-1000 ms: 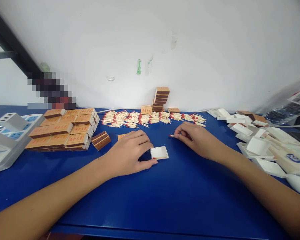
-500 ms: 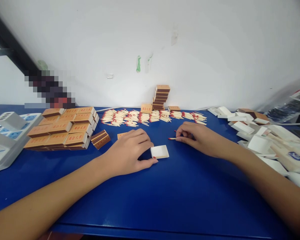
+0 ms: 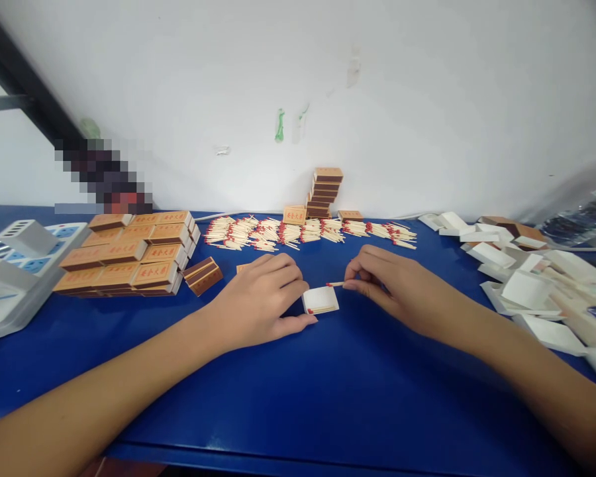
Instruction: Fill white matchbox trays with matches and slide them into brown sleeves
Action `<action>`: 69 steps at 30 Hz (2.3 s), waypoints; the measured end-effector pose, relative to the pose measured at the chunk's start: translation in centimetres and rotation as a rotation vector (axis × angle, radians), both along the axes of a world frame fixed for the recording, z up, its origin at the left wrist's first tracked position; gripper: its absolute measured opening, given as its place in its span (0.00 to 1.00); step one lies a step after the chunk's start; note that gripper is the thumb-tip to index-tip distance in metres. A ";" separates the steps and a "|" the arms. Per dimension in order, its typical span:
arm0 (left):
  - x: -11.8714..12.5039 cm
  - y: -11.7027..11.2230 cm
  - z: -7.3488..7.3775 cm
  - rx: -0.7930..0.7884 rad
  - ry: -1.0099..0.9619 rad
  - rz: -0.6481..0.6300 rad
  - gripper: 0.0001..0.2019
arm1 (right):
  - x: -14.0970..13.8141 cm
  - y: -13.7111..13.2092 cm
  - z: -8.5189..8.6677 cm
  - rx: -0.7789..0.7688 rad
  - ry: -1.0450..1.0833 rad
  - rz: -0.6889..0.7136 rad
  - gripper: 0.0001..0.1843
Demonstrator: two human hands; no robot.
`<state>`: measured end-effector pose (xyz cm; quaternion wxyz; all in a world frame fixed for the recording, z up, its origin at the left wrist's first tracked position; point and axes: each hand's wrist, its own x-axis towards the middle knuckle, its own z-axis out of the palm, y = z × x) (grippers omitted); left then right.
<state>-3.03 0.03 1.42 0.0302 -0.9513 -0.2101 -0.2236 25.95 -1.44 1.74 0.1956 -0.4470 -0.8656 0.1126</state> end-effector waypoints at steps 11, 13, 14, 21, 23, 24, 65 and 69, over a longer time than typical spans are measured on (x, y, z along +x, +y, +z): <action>0.5 -0.2 0.0 0.041 -0.029 -0.026 0.15 | -2.6 -1.6 -0.7 0.214 -0.149 0.138 0.06; 0.5 -0.3 0.0 0.035 -0.034 -0.033 0.14 | -2.6 -1.6 -0.4 0.194 -0.121 0.145 0.06; 0.5 -0.2 0.1 0.031 -0.036 -0.036 0.14 | -2.5 -1.6 -0.3 0.181 -0.096 0.141 0.07; 0.3 -0.1 0.0 -0.030 -0.021 -0.029 0.15 | 2.1 1.9 0.3 0.208 -0.016 -0.163 0.10; 0.2 -0.1 -0.1 -0.039 -0.018 -0.026 0.14 | 3.5 3.0 0.0 0.130 -0.079 -0.206 0.12; 0.2 -0.1 -0.1 -0.042 -0.017 -0.025 0.14 | 4.0 3.4 -0.2 0.069 -0.100 -0.218 0.13; 0.0 -0.3 0.0 -0.047 -0.013 -0.029 0.13 | 11.0 6.9 -0.1 -0.156 -0.206 -0.429 0.10; -0.1 -0.2 -0.1 -0.049 -0.012 -0.011 0.14 | 8.9 5.9 0.7 -0.053 -0.213 -0.355 0.13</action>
